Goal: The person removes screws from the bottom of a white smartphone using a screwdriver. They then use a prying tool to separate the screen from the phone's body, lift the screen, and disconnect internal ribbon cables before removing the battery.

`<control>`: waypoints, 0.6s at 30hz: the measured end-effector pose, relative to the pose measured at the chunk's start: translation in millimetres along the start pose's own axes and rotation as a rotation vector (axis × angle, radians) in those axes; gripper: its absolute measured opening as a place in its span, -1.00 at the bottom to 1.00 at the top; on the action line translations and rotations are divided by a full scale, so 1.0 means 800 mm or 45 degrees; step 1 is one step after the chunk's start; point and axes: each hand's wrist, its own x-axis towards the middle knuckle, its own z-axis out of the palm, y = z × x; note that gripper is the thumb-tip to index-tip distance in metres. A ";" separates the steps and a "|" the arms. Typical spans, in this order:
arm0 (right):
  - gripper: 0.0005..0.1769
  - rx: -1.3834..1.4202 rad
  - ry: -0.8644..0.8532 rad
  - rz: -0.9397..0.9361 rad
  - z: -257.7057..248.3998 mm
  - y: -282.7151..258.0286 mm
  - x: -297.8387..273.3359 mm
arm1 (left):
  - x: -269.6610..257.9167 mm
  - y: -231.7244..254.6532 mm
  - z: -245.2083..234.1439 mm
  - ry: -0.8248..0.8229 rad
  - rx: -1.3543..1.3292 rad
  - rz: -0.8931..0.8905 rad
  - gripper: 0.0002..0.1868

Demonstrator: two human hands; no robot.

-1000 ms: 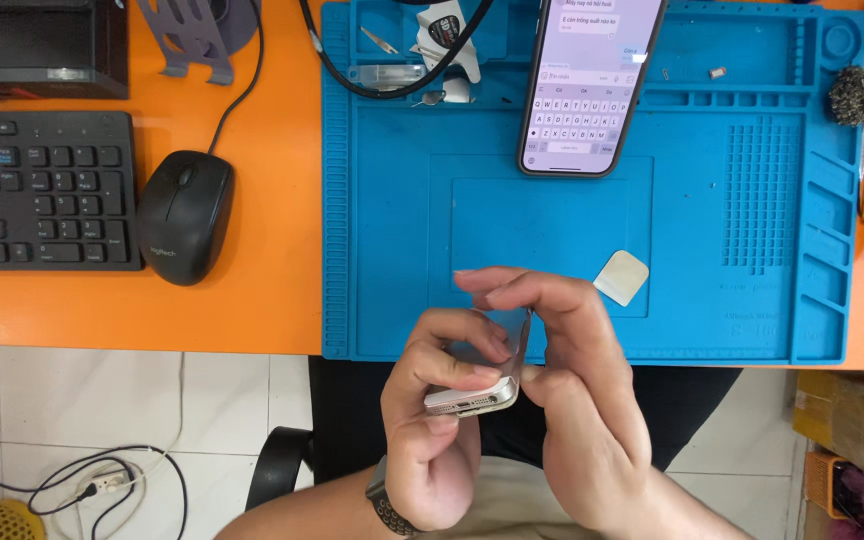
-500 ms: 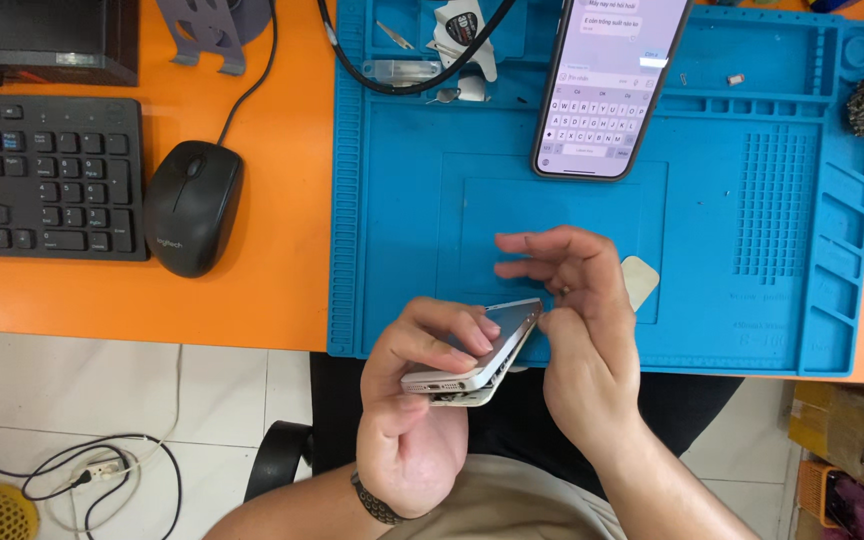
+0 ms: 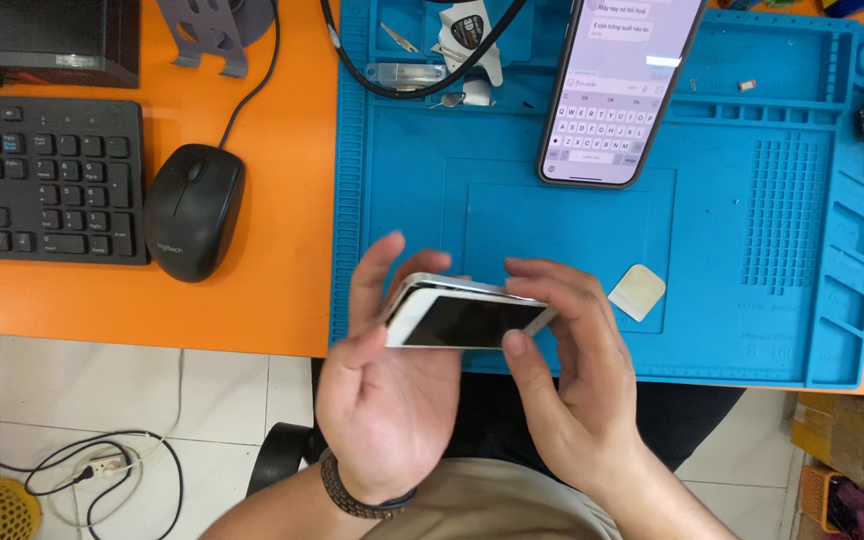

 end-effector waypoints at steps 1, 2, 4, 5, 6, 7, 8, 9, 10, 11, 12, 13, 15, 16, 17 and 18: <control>-0.71 -0.151 0.009 -0.009 -0.002 -0.001 0.000 | -0.004 -0.002 0.005 -0.050 -0.006 -0.036 -0.24; -0.71 -0.151 0.006 -0.009 -0.008 0.000 0.002 | -0.007 -0.001 0.004 -0.048 -0.007 -0.034 -0.24; -0.68 0.041 -0.047 -0.009 -0.021 0.004 0.005 | -0.011 0.002 0.004 -0.484 0.366 -0.223 -0.09; -0.68 0.041 -0.048 -0.011 -0.027 0.003 0.009 | -0.009 0.007 0.003 -0.484 0.366 -0.221 -0.09; -0.70 0.084 -0.102 0.009 -0.034 0.002 0.012 | -0.007 0.011 0.002 -0.656 0.598 -0.156 -0.12; -0.71 0.128 -0.154 0.034 -0.041 0.000 0.014 | -0.006 0.015 0.002 -0.824 0.829 -0.093 -0.14; -0.71 0.128 -0.153 0.038 -0.041 -0.003 0.014 | -0.005 0.015 -0.002 -0.823 0.829 -0.097 -0.14; -0.75 0.088 -0.131 0.039 -0.041 -0.006 0.015 | -0.002 0.014 -0.005 -0.799 1.045 0.072 -0.15; -0.79 0.047 -0.108 0.041 -0.042 -0.009 0.016 | 0.000 0.014 -0.009 -0.768 1.257 0.244 -0.14; -0.79 0.049 -0.111 0.042 -0.042 -0.015 0.014 | 0.000 0.010 -0.010 -0.765 1.259 0.243 -0.14; -0.74 -0.051 -0.076 0.003 -0.042 -0.020 0.012 | 0.000 0.007 -0.010 -0.675 1.289 0.401 -0.17; -0.69 -0.147 -0.038 -0.035 -0.041 -0.026 0.010 | 0.001 0.005 -0.012 -0.584 1.318 0.557 -0.20; -0.54 -0.233 -0.074 -0.130 -0.042 -0.047 0.002 | 0.003 -0.002 -0.023 -0.508 1.444 0.728 -0.23; -0.37 -0.325 -0.108 -0.227 -0.042 -0.057 -0.001 | 0.005 -0.005 -0.029 -0.430 1.562 0.903 -0.26; -0.37 -0.318 -0.111 -0.222 -0.040 -0.054 -0.004 | 0.005 -0.009 -0.035 -0.426 1.570 0.898 -0.26; -0.50 -0.407 -0.130 -0.236 -0.039 -0.050 -0.007 | 0.006 -0.014 -0.041 -0.367 1.580 0.939 -0.26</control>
